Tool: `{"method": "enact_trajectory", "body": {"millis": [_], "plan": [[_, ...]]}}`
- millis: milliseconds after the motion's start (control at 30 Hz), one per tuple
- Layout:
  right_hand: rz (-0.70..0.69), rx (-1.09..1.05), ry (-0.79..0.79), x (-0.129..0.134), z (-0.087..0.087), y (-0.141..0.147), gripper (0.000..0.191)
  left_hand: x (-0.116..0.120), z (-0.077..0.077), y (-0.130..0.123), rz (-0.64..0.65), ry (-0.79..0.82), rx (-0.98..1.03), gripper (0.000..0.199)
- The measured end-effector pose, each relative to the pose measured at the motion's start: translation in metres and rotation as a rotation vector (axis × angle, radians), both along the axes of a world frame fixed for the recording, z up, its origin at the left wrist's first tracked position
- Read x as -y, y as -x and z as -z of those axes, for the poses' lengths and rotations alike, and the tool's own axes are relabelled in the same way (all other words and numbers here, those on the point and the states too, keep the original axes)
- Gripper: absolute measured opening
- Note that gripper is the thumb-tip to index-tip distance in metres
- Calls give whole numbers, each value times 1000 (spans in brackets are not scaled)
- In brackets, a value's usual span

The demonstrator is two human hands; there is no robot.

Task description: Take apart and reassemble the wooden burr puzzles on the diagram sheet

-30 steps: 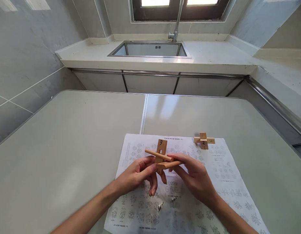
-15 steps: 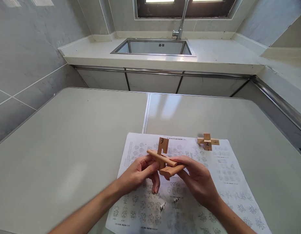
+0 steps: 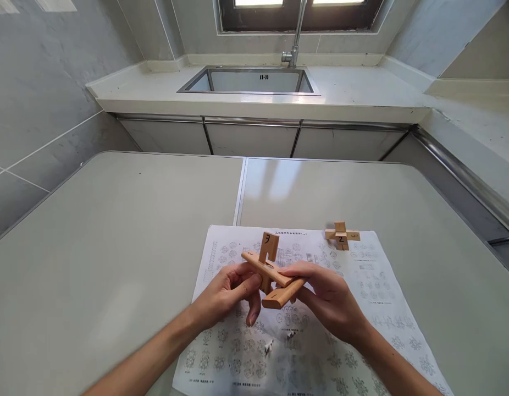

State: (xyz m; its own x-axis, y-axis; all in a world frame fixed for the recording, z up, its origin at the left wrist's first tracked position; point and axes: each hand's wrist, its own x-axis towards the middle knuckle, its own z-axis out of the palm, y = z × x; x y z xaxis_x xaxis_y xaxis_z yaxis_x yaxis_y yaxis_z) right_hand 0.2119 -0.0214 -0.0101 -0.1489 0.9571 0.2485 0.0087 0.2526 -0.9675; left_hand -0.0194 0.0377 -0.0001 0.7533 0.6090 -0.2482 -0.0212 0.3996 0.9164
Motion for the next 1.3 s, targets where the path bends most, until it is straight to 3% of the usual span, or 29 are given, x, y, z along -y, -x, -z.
{"method": "enact_trajectory", "body": {"millis": [267, 567, 700, 867, 1133, 1300], "plan": [[-1, -50, 47, 1, 4, 3, 26, -1, 4, 1, -6, 16, 3, 51], [-131, -343, 237, -1, 2, 2, 18, -3, 3, 0, -39, 62, 63, 42], [-197, -320, 259, -1, 2, 0, 26, -4, 2, 0, -46, 93, 78, 34], [-266, -294, 263, 0, 3, -2, 30, -5, 1, 1, -19, 90, 54, 40], [-194, -231, 299, 0, 1, -3, 26, -7, -4, 0, 54, 58, 24, 41], [-239, -257, 378, 1, 0, 0, 34, -7, -2, 1, 99, 79, 65, 43]]}}
